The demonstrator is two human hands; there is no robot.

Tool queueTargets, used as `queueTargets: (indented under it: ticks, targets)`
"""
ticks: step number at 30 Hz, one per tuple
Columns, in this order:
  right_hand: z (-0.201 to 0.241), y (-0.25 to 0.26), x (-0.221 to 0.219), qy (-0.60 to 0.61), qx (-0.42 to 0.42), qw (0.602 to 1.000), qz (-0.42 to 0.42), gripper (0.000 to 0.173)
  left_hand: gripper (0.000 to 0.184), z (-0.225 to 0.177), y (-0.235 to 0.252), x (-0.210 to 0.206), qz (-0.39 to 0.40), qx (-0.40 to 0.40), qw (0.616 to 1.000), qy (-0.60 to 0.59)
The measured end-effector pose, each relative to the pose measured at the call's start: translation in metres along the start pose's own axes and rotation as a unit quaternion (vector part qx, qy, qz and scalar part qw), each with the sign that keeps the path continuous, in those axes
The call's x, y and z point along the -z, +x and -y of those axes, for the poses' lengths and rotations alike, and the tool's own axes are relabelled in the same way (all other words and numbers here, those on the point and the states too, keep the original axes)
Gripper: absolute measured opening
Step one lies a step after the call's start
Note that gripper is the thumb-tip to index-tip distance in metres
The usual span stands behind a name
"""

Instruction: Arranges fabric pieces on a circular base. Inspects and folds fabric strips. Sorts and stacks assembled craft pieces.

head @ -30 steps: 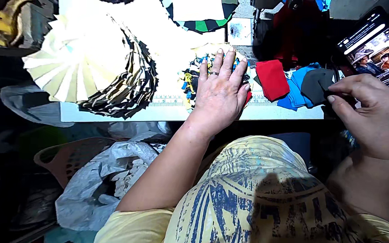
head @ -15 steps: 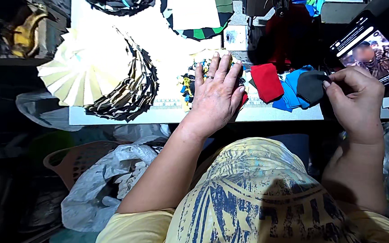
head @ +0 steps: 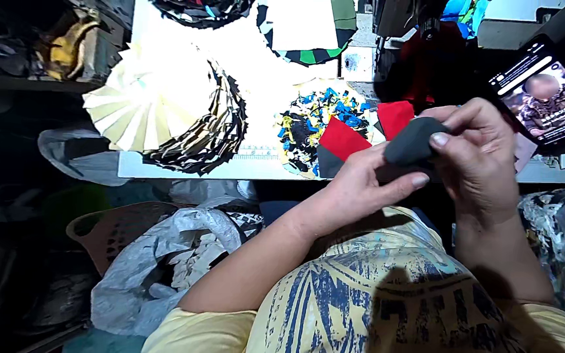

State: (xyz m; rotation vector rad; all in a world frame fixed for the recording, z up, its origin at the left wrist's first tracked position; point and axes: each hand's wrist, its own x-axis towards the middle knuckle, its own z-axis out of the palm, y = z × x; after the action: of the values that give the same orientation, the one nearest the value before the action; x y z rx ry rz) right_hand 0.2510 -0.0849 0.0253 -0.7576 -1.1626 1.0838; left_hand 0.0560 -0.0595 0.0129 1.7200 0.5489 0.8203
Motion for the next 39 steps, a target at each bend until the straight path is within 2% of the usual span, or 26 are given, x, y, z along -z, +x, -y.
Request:
queueTargets:
  ticks: [2, 5, 7, 12, 16, 19, 25, 29, 32, 39]
  targets:
    - [-0.005, -0.002, -0.011, 0.01, -0.006, 1.0, 0.007, 0.014, 0.021, 0.001, 0.0, 0.001, -0.056, 0.031, 0.997, -0.052]
    - [-0.007, -0.004, -0.02, 0.026, -0.018, 0.999, 0.023, 0.016, 0.019, 0.002, -0.004, 0.007, -0.089, 0.052, 0.992, -0.069]
    - [-0.004, -0.004, -0.021, 0.017, -0.027, 0.998, 0.048, 0.017, 0.019, 0.003, -0.009, 0.008, -0.079, 0.063, 0.993, -0.062]
    - [-0.002, -0.003, -0.019, -0.055, -0.023, 0.993, 0.099, 0.034, 0.016, 0.001, -0.02, 0.007, -0.001, 0.07, 0.995, -0.074]
    - [0.0, 0.0, -0.016, -0.097, -0.013, 0.988, 0.121, 0.034, 0.019, -0.001, -0.023, 0.01, 0.005, 0.074, 0.991, -0.108]
    - [-0.001, 0.003, -0.011, -0.096, -0.003, 0.988, 0.122, 0.034, 0.014, 0.001, -0.026, 0.016, -0.03, 0.062, 0.988, -0.138]
    - [-0.004, 0.013, -0.013, -0.102, 0.013, 0.989, 0.104, 0.032, 0.009, -0.002, -0.021, 0.034, -0.102, 0.011, 0.989, -0.109]
    - [-0.006, 0.027, -0.027, -0.102, 0.043, 0.992, 0.057, 0.026, 0.007, -0.011, -0.008, 0.052, -0.143, -0.034, 0.986, -0.077]
    - [-0.012, 0.035, -0.035, -0.145, 0.082, 0.985, 0.034, 0.024, 0.008, -0.017, -0.001, 0.06, -0.163, -0.05, 0.985, -0.017]
    - [-0.053, 0.029, -0.034, -0.338, 0.094, 0.936, 0.024, 0.019, 0.013, 0.011, -0.001, 0.061, -0.154, 0.008, 0.964, 0.215]
